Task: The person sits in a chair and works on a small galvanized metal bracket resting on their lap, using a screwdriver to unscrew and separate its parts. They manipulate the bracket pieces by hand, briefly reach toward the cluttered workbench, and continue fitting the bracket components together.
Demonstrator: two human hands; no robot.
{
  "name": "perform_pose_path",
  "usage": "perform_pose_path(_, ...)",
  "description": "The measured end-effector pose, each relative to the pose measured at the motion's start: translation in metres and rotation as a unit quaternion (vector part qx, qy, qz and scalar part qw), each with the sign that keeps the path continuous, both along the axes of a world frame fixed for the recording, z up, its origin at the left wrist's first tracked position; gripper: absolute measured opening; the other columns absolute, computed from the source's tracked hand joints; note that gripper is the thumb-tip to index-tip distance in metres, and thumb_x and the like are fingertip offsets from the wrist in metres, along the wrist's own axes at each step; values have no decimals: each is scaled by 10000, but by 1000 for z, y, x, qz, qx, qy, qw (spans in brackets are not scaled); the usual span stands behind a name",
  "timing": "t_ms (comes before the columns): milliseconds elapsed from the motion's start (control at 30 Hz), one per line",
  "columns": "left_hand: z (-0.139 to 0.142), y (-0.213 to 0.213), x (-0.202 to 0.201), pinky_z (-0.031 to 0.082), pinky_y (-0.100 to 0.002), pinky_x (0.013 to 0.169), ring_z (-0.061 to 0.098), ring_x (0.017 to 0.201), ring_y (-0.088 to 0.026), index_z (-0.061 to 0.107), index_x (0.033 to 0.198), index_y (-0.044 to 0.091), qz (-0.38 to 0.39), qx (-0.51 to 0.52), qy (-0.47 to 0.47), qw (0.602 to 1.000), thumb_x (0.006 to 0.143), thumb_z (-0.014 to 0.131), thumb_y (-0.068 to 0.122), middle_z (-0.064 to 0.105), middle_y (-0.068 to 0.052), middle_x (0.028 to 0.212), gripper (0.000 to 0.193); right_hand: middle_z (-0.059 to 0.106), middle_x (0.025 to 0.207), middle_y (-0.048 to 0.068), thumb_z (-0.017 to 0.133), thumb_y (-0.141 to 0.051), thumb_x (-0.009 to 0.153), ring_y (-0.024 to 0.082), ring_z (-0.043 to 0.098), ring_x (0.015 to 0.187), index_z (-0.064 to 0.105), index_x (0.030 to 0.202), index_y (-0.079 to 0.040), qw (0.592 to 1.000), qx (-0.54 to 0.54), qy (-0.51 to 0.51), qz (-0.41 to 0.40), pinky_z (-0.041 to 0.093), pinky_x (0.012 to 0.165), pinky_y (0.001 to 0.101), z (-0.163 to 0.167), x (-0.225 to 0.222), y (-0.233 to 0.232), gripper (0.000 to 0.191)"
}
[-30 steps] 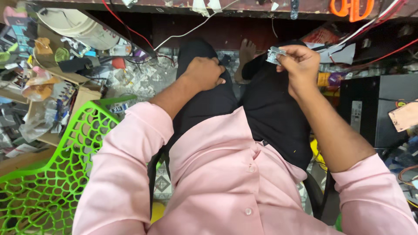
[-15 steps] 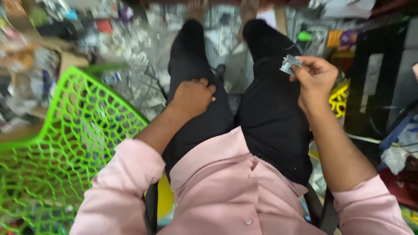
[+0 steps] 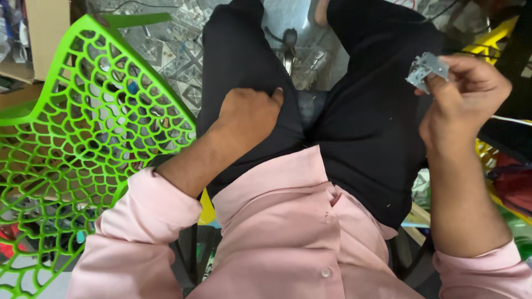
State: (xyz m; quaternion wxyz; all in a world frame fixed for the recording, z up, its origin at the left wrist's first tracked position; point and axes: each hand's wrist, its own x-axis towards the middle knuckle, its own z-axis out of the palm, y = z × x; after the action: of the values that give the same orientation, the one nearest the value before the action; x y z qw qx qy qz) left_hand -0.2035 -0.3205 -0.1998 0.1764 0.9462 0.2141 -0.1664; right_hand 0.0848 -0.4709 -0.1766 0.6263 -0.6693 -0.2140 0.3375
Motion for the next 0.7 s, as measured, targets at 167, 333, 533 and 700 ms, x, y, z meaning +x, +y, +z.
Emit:
perform_pose_path(167, 9, 35, 9, 555, -381, 510, 733, 616, -254, 632, 1376, 87, -8, -43, 44, 998, 888, 568, 132, 730, -74, 673, 494, 697, 901, 120, 690, 133, 970, 134, 657, 720, 693, 1051, 80, 1000, -20, -4, 17, 577, 710, 248, -8, 16, 27, 98)
perform_pose_path(333, 13, 61, 16, 542, -372, 451, 724, 577, -241, 624, 1376, 103, -3, -66, 70, 995, 869, 575, 150, 726, -62, 667, 512, 693, 914, 131, 697, 161, 1007, 139, 655, 769, 703, 1060, 125, 998, -54, -30, 31, 490, 716, 201, -20, 24, 38, 63)
perform_pose_path(533, 4, 82, 20, 526, -343, 442, 708, 555, -203, 663, 1334, 120, 1, -75, 54, 996, 872, 594, 148, 720, -41, 695, 468, 718, 922, 138, 742, 130, 1003, 144, 697, 786, 696, 1038, 107, 996, -79, -25, 29, 542, 755, 198, -38, 29, 49, 62)
perform_pose_path(700, 8, 92, 25, 519, -329, 444, 698, 538, -193, 688, 1300, 143, 17, -73, 47, 996, 844, 605, 165, 708, -34, 682, 463, 724, 950, 161, 757, 133, 997, 156, 702, 801, 681, 1045, 109, 997, -76, 5, 15, 530, 763, 192, -39, 27, 55, 93)
